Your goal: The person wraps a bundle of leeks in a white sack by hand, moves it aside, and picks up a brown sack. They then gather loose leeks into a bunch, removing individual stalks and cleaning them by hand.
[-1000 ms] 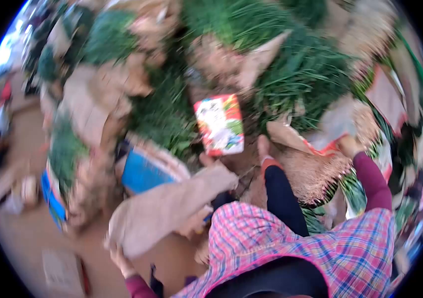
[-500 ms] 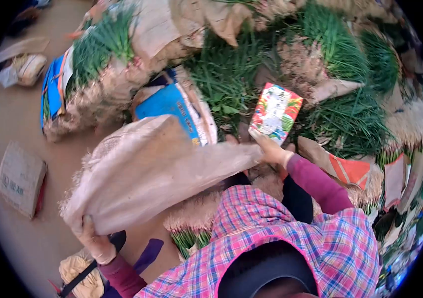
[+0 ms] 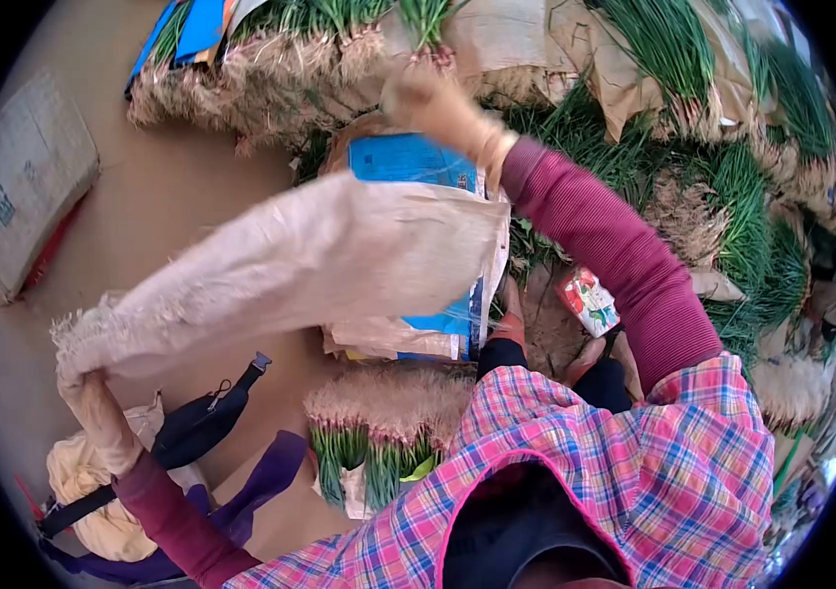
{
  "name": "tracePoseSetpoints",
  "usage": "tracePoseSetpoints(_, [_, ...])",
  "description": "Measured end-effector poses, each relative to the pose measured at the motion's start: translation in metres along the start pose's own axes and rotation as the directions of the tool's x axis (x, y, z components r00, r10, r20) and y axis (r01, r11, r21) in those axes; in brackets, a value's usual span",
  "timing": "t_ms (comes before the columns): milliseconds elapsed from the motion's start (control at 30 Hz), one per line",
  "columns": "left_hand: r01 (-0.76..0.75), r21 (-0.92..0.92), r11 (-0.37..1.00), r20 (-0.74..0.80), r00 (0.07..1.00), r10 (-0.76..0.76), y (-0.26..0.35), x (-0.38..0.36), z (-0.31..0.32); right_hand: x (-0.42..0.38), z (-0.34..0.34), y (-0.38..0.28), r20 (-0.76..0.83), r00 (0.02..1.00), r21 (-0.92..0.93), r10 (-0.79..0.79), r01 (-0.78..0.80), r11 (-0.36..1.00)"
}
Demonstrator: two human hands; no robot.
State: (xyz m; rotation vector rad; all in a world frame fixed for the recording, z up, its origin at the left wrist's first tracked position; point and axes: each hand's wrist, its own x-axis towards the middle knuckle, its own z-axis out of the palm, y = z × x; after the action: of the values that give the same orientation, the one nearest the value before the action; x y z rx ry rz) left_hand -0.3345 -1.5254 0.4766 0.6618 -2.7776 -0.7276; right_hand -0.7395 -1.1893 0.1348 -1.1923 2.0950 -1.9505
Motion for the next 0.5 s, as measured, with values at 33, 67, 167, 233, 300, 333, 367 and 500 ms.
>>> tracePoseSetpoints(33, [0.018,-0.013,1.000,-0.003,1.000,-0.018,0.001,-0.002,0.011,0.026,-0.014,-0.015,-0.126,0.989,0.065,0.084,-0.076,0.995])
tracePoseSetpoints(67, [-0.021,-0.161,0.987,-0.107,0.994,0.004,0.021,0.002,0.035,0.036,-0.021,-0.023,-0.012,0.999,0.070,0.041,-0.040,0.997])
tracePoseSetpoints(167, [-0.089,-0.330,0.940,-0.199,0.980,0.023,0.036,0.006,0.055,0.047,0.005,-0.077,0.443,0.886,0.052,0.140,-0.181,0.982])
tracePoseSetpoints(233, [-0.105,-0.356,0.929,-0.168,0.985,0.047,0.040,0.015,0.056,0.047,0.060,-0.092,0.483,0.859,0.108,-0.168,0.132,0.985])
tracePoseSetpoints(300, [-0.246,-0.209,0.946,-0.060,0.969,0.239,0.043,0.036,0.059,0.062,0.111,-0.108,0.460,0.851,0.137,-0.252,0.212,0.968])
tracePoseSetpoints(333, [-0.241,-0.203,0.949,-0.061,0.971,0.233,0.050,0.051,0.060,0.082,0.132,-0.103,0.489,0.843,0.128,-0.223,0.184,0.975])
tracePoseSetpoints(367, [-0.257,-0.097,0.962,-0.144,0.960,0.242,0.057,0.065,0.057,0.104,0.149,-0.095,0.517,0.833,0.117,-0.195,0.156,0.981])
tracePoseSetpoints(500, [-0.119,0.030,0.992,-0.495,0.861,0.119,-0.071,0.043,0.001,0.163,0.133,-0.104,0.315,0.944,0.125,-0.100,0.063,0.990])
